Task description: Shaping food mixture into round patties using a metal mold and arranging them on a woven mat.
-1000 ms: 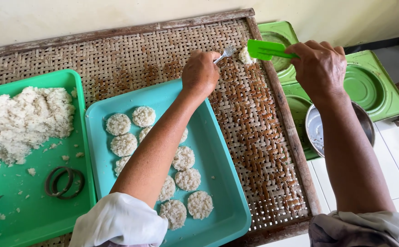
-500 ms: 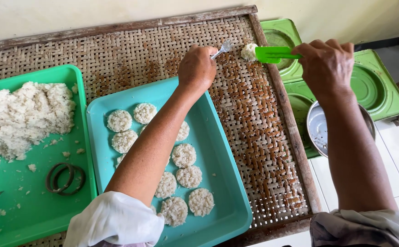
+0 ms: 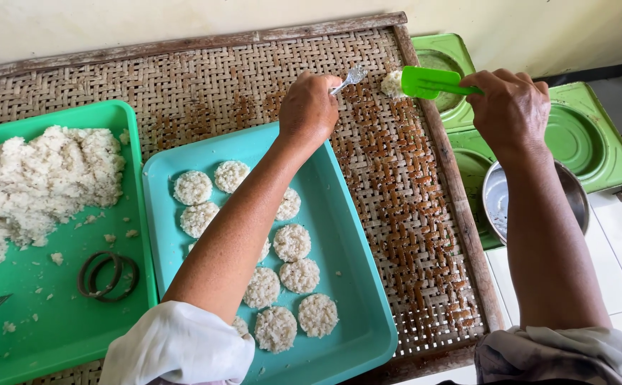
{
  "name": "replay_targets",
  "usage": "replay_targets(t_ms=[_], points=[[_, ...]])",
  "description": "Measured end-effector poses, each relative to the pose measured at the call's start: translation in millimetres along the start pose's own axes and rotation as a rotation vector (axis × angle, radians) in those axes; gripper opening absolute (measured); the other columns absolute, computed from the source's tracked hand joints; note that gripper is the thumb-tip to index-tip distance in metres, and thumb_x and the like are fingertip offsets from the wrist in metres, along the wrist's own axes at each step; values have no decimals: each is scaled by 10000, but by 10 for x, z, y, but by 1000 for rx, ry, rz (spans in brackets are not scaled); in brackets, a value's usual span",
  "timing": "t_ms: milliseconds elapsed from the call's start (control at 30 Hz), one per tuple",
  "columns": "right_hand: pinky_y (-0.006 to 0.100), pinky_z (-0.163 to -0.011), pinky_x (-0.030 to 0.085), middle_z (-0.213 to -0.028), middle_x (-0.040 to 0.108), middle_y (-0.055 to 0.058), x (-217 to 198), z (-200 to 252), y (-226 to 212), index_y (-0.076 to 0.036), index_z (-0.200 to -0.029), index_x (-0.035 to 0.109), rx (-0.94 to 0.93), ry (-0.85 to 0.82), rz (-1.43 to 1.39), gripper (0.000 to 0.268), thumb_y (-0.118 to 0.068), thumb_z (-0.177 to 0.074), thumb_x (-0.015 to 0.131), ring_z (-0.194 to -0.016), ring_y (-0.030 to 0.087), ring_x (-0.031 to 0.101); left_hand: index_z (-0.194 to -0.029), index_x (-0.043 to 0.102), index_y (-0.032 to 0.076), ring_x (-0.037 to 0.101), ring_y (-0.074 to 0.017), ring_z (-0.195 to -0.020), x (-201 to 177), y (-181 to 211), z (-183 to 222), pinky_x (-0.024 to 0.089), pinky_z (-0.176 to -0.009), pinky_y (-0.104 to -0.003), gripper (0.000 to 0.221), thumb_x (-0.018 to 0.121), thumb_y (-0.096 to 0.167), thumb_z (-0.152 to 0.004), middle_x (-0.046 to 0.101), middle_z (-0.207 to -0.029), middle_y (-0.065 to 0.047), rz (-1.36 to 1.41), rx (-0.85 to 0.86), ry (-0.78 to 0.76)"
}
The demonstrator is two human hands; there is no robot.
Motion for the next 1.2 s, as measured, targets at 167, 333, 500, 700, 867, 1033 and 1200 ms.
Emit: replay_targets(t_ms=[167,333,500,700,867,1033,1200], points=[[319,-528,505,-921,738,0,-5,-50,30,-245,-1178,805,26,-31,-9,125,-257,-1067,751,-623,140,631,-1204,748,88,633,-175,-702,-55,-59,1,567,-596,-333,313,616,19,-928,643,-905,-116,-13,-16,10],[349,-515,505,-1076,748,55,23,-171,-26,-253,-1215,770,111,-214,-27,173,-304,-1104,647,-645,208,642,-1190,756,95,606,-145,-671,-93,-52,19,550,-568,-297,297,639,24,-926,631,-863,-86,-10,1,32],[376,-540,488,-1016,749,50,-19,-377,-184,-237,-1218,762,96,-198,-31,191,-336,-1103,646,-647,217,637,-1167,763,84,654,-176,-678,-175,-121,70,584,-602,-330,317,620,-13,-900,674,-872,-120,-12,28,79],[383,-597,473,-965,745,37,-54,-377,-331,-211,-1158,770,76,-337,31,251,-304,-1149,537,-615,195,598,-1241,741,115,705,-247,-838,-637,-140,196,614,-744,-359,371,566,4,-934,694,-1119,-216,14,-106,-9],[369,-576,519,-1038,748,21,-489,-143,-360,-266,-1248,763,30,-237,118,222,-360,-1118,610,-693,211,663,-1173,770,79,729,-257,-817,-1241,-263,507,617,-777,-381,345,588,14,-887,749,-1035,-168,-28,-53,20],[392,-603,504,-1019,766,131,-1282,179,-817,-86,-1320,786,-124,-118,-290,231,-115,-1093,753,-660,234,625,-1098,789,16,772,-307,-842,-1929,-440,1203,604,-806,-400,344,577,35,-827,793,-1059,-152,15,-9,57],[245,-451,528,-954,752,52,-1530,480,-1556,-136,-1198,763,-345,-187,-450,202,-91,-1008,709,-546,133,596,-1249,722,38,616,-171,-485,-2314,-533,1906,597,-585,-354,341,600,7,-933,757,-1088,-203,-98,-286,-173]])
Point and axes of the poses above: each hand's wrist, its own z-axis away from the middle knuckle, its own x-axis out of the palm, y = z × x, the point moved 4 cm from there along -z, towards the middle knuckle
